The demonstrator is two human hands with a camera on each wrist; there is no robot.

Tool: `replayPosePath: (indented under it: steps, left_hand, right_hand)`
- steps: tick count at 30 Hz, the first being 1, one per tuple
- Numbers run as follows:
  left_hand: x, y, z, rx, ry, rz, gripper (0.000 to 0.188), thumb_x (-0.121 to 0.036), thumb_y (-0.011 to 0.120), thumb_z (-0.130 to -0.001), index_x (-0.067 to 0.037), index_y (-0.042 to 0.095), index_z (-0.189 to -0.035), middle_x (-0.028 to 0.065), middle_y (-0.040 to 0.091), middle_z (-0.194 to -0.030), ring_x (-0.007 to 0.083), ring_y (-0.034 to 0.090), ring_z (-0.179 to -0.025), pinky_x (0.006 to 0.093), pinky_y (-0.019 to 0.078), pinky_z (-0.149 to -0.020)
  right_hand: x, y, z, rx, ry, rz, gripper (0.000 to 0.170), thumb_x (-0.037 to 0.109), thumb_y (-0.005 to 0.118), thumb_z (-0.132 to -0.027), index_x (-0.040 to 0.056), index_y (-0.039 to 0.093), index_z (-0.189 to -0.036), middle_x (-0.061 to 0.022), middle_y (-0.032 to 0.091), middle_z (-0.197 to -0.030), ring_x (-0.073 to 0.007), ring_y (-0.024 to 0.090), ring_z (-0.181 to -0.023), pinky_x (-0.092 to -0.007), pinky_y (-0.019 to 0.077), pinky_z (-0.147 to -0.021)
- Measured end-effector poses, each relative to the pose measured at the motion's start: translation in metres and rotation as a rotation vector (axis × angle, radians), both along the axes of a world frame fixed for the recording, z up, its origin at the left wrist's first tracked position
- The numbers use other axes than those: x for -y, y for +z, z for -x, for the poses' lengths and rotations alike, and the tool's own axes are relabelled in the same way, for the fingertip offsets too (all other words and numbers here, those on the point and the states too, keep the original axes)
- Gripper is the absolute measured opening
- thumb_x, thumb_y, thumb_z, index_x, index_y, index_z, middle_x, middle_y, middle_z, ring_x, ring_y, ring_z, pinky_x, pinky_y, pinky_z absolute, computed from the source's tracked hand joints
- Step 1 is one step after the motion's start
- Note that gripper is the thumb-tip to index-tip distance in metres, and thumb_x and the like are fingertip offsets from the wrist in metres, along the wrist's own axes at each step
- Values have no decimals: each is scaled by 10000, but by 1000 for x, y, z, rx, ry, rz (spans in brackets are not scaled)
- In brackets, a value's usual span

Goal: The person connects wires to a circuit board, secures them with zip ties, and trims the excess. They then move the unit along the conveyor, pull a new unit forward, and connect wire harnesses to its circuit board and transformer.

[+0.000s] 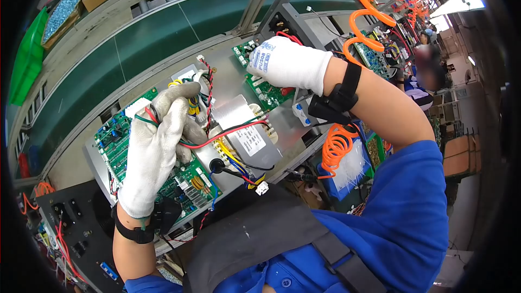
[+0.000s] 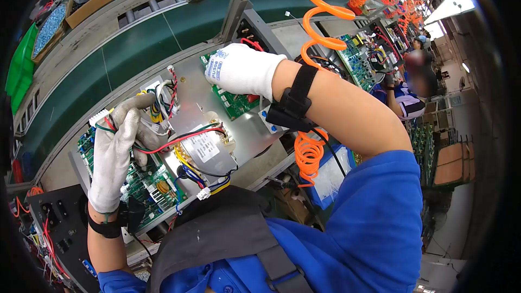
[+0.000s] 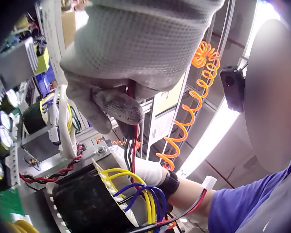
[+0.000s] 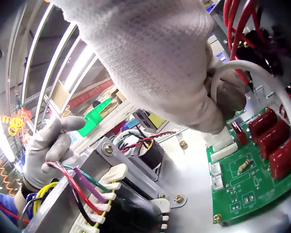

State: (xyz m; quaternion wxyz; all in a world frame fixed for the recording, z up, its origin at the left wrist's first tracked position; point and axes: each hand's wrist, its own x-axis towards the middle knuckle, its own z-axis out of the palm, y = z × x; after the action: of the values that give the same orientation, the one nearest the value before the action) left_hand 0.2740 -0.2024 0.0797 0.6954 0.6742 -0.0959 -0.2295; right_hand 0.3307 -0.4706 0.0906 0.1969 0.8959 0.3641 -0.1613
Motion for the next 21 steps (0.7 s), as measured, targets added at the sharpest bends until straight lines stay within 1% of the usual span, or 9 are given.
replayPosePath:
  steps: [8,10,13,14,15,17,18,19,21]
  left_hand:
    - [-1,0,0,22,34,-58,423,-353,497,-1006,0,596,-1218,-15,602,-667,1,485,-483,154,370,-443]
    - [-1,-1,0,38,26,-60,423,-353,499,-1007,3,598,-1213,-13,607,-670,4,489,-487,157,369,-447]
    - [0,-2,-1,75,25,-44,427,-353,504,-1007,15,600,-1200,-6,616,-674,13,502,-503,167,375,-460]
    - [1,0,-1,94,27,-27,432,-354,507,-1006,24,600,-1193,-3,620,-675,19,512,-514,174,381,-470]
    - [1,2,-1,104,22,-31,432,-354,507,-1006,24,600,-1193,-3,620,-675,19,512,-514,174,381,-470]
    - [3,10,-2,134,39,-28,446,-356,517,-1002,45,599,-1180,16,632,-696,42,536,-539,189,408,-501]
    - [4,11,-2,168,61,12,443,-345,523,-1000,56,597,-1173,42,646,-727,59,554,-561,189,428,-528]
    - [4,20,-1,158,36,-18,449,-359,512,-1001,46,601,-1173,58,663,-775,79,592,-655,210,463,-616]
    - [8,20,1,282,51,-16,500,-395,472,-1012,61,587,-1183,42,655,-793,102,591,-736,243,471,-690]
  right_hand:
    - [3,-11,-1,-11,-13,50,200,112,578,-827,87,665,-1006,-80,671,-884,-260,674,-833,-379,528,-714]
    - [10,-16,-3,-3,61,-30,231,102,575,-827,82,674,-1035,-82,672,-885,-266,672,-851,-384,529,-738]
    - [9,-17,-7,-65,-4,-5,266,88,570,-820,80,680,-1063,-86,675,-898,-277,670,-852,-389,529,-749]
    - [15,-21,-9,-55,21,-93,236,83,598,-784,73,682,-1005,-107,675,-880,-304,665,-844,-399,525,-741]
    - [13,-19,-8,-45,17,-97,236,83,598,-784,73,682,-1005,-107,675,-880,-304,665,-844,-399,525,-741]
    - [6,-10,-9,-134,-45,1,196,86,629,-746,66,674,-936,-133,671,-842,-327,661,-831,-409,518,-729]
    - [7,-11,-9,-132,-58,-84,167,84,645,-719,57,661,-883,-149,664,-804,-343,659,-811,-421,512,-714]
    - [8,-13,-9,-118,-43,-95,165,88,639,-726,54,664,-885,-150,665,-800,-347,659,-803,-425,512,-711]
    - [10,-19,-11,-107,-38,-108,154,98,631,-733,57,668,-877,-158,662,-794,-357,656,-788,-431,511,-694]
